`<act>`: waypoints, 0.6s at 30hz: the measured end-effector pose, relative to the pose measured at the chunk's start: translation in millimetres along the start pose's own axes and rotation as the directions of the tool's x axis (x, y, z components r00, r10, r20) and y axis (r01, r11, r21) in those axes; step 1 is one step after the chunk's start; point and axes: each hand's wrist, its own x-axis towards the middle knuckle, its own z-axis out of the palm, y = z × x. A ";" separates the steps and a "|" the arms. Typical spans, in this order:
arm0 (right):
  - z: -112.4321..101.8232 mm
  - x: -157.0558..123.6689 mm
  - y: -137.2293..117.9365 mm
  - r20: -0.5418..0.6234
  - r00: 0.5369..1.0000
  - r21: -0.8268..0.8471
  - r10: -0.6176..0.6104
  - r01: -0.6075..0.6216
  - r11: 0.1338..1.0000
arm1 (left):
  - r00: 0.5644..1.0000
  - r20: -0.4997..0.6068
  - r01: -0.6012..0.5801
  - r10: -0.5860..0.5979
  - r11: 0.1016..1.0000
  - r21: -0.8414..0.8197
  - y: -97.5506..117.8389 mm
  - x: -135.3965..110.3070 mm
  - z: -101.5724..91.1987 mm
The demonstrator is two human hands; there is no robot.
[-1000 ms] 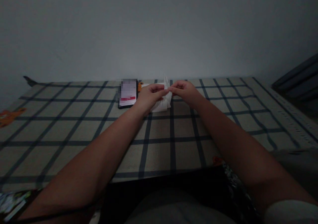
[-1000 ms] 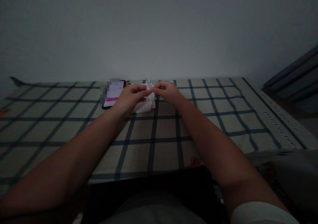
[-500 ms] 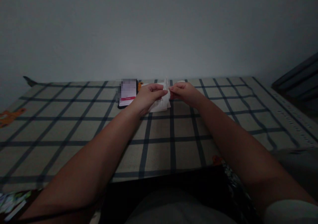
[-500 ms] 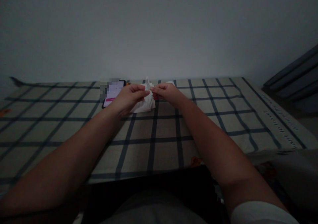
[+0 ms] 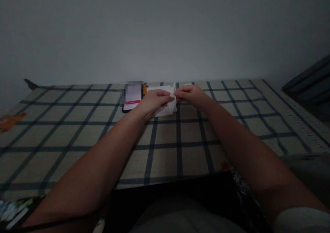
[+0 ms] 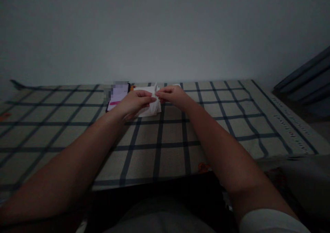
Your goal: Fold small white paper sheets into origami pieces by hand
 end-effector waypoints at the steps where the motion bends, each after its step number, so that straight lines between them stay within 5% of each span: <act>1: -0.1 -0.2 0.0 -0.011 1.000 -0.027 -0.012 0.012 1.000 | 1.000 0.002 0.006 -0.006 1.000 0.003 0.1 -0.2 -0.1; 9: 1.2 1.0 6.3 -0.082 0.993 -0.113 -0.081 0.072 0.991 | 1.000 -0.012 -0.004 0.005 1.000 0.025 0.8 -0.5 1.0; 18: 2.4 -0.6 -3.1 0.001 0.999 -0.013 -0.046 0.046 0.999 | 0.998 -0.014 0.067 -0.066 0.994 0.087 2.5 -2.9 1.6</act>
